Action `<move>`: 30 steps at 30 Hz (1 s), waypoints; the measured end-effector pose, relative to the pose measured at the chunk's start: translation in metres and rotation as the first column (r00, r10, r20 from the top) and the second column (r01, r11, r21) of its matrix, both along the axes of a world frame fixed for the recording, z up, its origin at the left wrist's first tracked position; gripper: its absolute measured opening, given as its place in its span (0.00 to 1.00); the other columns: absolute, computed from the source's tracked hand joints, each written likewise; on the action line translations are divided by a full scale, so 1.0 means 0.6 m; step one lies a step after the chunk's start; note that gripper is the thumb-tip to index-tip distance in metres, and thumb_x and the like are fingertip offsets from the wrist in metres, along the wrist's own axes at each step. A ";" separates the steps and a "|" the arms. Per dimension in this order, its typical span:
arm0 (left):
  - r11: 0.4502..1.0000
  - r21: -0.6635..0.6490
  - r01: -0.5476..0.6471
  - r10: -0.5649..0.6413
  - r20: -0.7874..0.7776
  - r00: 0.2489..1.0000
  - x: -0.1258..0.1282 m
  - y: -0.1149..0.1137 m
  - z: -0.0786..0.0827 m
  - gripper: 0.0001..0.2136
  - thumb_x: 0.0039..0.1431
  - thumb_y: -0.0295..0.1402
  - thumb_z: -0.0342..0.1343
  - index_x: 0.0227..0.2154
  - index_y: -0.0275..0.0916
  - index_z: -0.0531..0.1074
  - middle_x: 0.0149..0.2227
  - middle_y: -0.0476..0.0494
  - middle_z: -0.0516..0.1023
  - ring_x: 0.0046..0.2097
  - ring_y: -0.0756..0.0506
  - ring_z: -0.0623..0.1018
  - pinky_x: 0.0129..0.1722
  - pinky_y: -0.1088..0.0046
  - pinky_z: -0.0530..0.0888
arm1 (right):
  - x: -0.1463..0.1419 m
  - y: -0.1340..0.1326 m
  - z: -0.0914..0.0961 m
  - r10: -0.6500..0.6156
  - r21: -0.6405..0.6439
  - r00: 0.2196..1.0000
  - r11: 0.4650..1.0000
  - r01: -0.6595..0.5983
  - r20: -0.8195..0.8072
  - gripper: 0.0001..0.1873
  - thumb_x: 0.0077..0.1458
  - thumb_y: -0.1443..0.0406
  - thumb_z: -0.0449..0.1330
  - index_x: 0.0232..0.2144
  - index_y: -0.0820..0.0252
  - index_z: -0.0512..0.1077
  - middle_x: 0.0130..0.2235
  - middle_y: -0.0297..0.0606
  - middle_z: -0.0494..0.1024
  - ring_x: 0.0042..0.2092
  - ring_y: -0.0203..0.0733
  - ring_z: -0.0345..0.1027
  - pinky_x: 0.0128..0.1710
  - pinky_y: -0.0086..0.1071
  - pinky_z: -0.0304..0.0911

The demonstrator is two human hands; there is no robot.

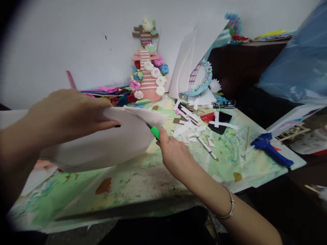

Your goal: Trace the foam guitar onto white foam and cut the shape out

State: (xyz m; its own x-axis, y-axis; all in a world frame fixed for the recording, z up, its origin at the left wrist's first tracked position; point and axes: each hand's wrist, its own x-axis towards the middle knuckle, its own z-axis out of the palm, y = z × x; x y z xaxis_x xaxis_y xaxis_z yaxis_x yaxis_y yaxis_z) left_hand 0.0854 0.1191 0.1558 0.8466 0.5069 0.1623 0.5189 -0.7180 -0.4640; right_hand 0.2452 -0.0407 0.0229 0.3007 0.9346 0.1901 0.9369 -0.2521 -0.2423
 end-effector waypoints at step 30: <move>0.999 -0.036 -0.007 0.005 -0.040 0.999 0.000 0.002 0.003 0.18 0.55 0.48 0.45 0.29 0.39 0.71 0.25 0.39 0.71 0.31 0.38 0.74 0.33 0.61 0.68 | -0.004 0.005 0.002 0.007 0.044 1.000 0.999 -0.008 0.029 0.12 0.66 0.62 0.39 0.45 0.61 0.57 0.31 0.40 0.74 0.25 0.37 0.59 0.24 0.32 0.39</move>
State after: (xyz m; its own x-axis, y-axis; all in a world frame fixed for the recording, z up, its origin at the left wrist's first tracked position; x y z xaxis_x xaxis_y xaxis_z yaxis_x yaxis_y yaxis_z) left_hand 0.0851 0.1201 0.1573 0.8488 0.5170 0.1101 0.5051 -0.7316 -0.4579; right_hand 0.2430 -0.0374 0.0239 0.2878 0.9274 0.2391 0.9453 -0.2350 -0.2261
